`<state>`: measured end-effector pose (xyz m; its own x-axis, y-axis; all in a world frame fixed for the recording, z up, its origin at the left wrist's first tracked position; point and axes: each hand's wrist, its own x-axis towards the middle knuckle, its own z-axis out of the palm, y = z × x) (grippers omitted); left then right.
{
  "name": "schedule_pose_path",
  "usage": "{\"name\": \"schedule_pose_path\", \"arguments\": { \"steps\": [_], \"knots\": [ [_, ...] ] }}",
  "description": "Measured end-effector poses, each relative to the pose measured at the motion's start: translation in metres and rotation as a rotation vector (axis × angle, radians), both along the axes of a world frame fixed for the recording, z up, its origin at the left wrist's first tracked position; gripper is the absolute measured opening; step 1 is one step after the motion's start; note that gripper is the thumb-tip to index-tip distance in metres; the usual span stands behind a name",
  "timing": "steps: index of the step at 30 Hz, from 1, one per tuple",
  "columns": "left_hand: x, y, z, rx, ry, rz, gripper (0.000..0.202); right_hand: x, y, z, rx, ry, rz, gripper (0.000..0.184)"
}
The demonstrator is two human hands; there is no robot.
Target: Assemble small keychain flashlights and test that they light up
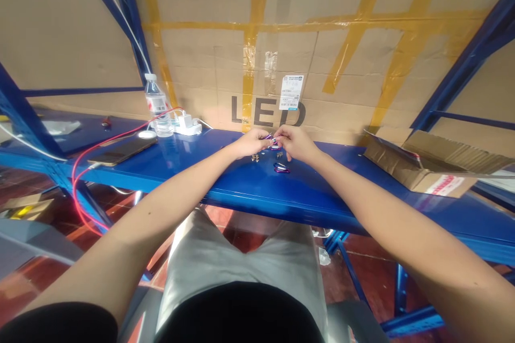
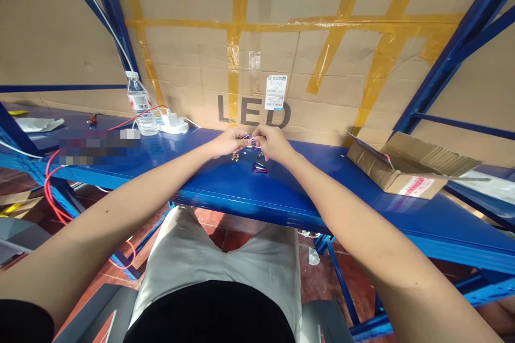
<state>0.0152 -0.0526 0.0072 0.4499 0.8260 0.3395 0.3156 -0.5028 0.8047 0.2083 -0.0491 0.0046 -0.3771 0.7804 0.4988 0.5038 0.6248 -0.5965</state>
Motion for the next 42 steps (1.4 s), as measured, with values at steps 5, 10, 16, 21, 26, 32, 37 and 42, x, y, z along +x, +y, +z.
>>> {"name": "schedule_pose_path", "arguments": {
  "steps": [5, 10, 16, 21, 26, 32, 37, 42],
  "knots": [
    [-0.001, 0.006, -0.003, -0.088, -0.085, -0.004, 0.039, 0.002, -0.001, 0.003, 0.03, -0.069, 0.006, 0.013],
    [-0.001, 0.013, -0.006, -0.214, -0.247, -0.108, 0.036, 0.008, -0.003, 0.01, 0.242, -0.276, -0.002, 0.008],
    [-0.001, 0.011, -0.006, -0.207, -0.268, -0.173, 0.035, 0.011, -0.004, 0.012, 0.358, -0.491, -0.076, 0.015],
    [-0.002, 0.009, -0.005, -0.264, -0.265, -0.196, 0.024, 0.011, -0.003, 0.011, 0.394, -0.553, -0.086, 0.017],
    [-0.003, 0.007, -0.006, -0.353, -0.267, -0.22, 0.02, 0.014, -0.003, 0.01, 0.371, -0.475, -0.006, 0.016],
    [-0.001, 0.005, -0.008, -0.386, -0.243, -0.239, 0.019, 0.013, 0.0, 0.007, 0.278, -0.288, 0.09, 0.012],
    [0.002, 0.005, -0.011, -0.374, -0.241, -0.234, 0.023, 0.012, 0.002, 0.005, 0.228, -0.232, 0.083, 0.01],
    [0.0, 0.006, -0.008, -0.294, -0.1, -0.191, 0.028, 0.011, 0.001, 0.004, 0.226, -0.251, 0.068, 0.012]
  ]
}}
